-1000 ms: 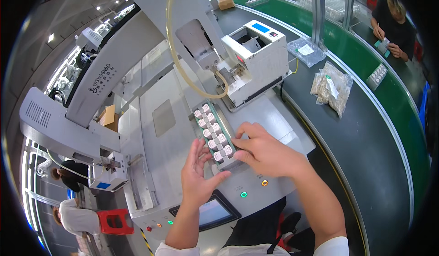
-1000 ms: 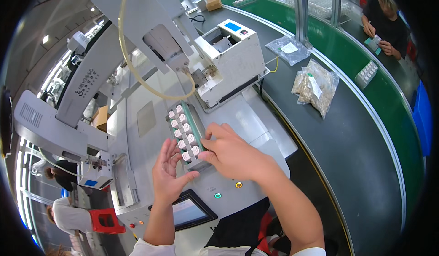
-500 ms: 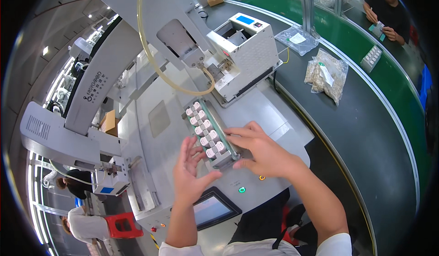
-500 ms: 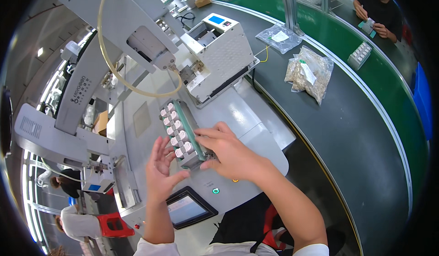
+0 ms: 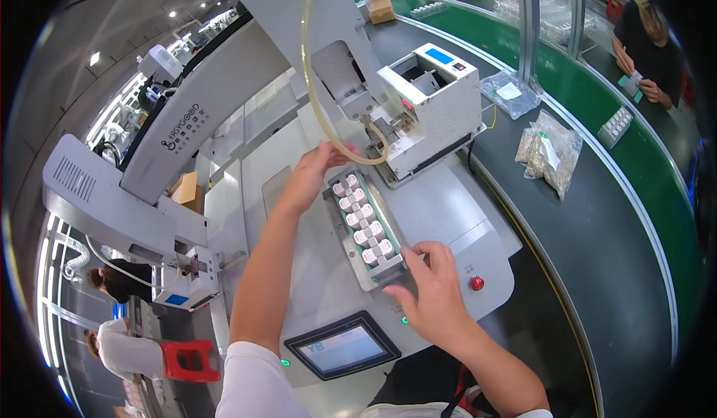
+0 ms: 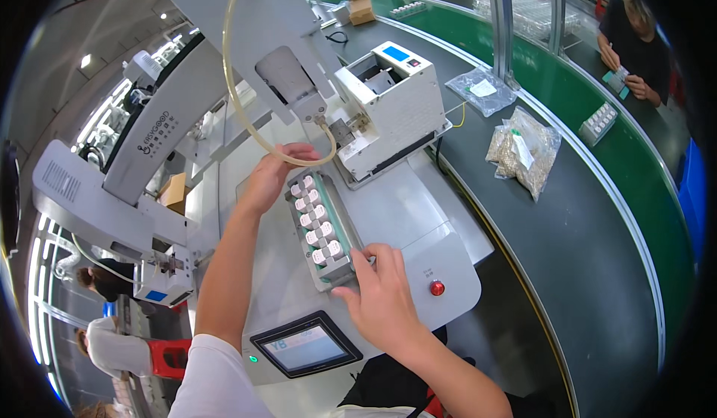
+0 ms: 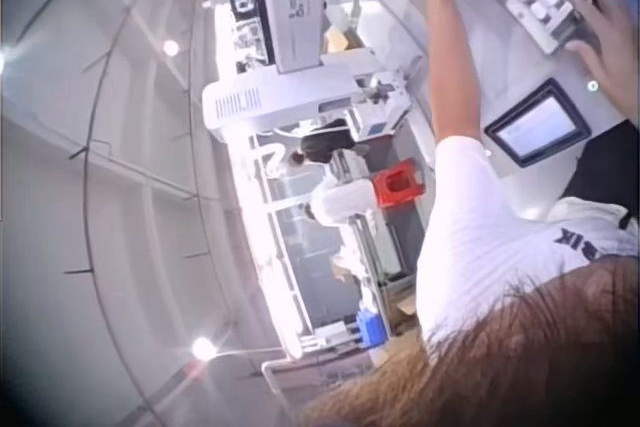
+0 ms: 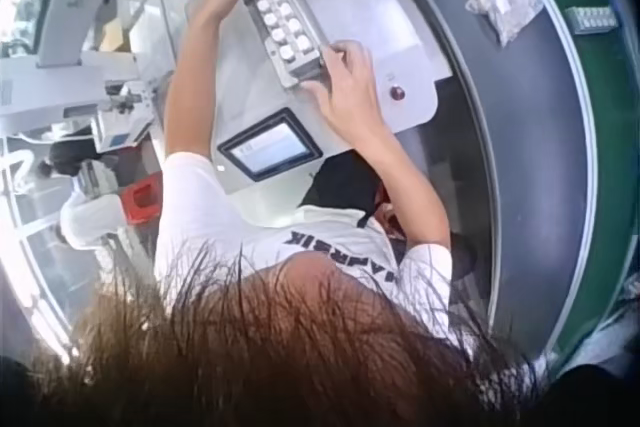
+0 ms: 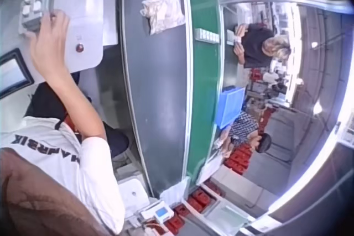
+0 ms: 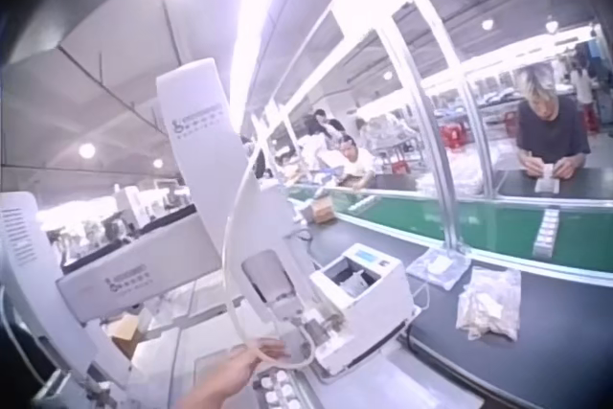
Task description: Operating an automated assembly machine and moving component trays to a conveyor belt.
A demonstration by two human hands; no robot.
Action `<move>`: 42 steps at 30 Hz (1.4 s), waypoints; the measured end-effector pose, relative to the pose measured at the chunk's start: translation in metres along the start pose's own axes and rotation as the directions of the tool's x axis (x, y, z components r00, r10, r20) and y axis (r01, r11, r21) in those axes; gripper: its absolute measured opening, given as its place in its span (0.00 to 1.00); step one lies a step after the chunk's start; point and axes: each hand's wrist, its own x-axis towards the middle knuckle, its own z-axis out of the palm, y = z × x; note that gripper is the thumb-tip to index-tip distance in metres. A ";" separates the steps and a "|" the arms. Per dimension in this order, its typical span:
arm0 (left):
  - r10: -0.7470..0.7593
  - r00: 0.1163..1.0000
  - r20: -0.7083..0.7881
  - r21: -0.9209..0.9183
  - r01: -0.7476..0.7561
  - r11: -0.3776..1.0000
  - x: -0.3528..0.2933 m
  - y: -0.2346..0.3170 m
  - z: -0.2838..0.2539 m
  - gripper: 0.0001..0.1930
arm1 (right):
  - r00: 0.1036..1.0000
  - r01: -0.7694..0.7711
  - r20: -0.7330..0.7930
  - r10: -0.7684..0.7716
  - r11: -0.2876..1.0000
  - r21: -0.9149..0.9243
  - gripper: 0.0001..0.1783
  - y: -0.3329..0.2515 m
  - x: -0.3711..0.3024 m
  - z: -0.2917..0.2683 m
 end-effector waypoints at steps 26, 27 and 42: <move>0.024 0.998 0.066 -0.137 -0.015 0.990 0.003 -0.022 0.014 0.30 | 0.976 0.000 -0.213 -0.036 0.986 -0.169 0.48 -0.012 -0.004 0.041; 0.019 0.997 0.072 -0.128 -0.010 0.992 0.003 -0.023 0.014 0.29 | 0.978 0.002 -0.205 -0.038 0.985 -0.174 0.48 -0.010 -0.004 0.042; 0.127 0.991 0.044 -0.158 -0.119 0.980 0.007 -0.033 0.014 0.27 | 0.989 -0.141 -0.025 0.145 0.981 0.132 0.25 0.004 0.010 0.002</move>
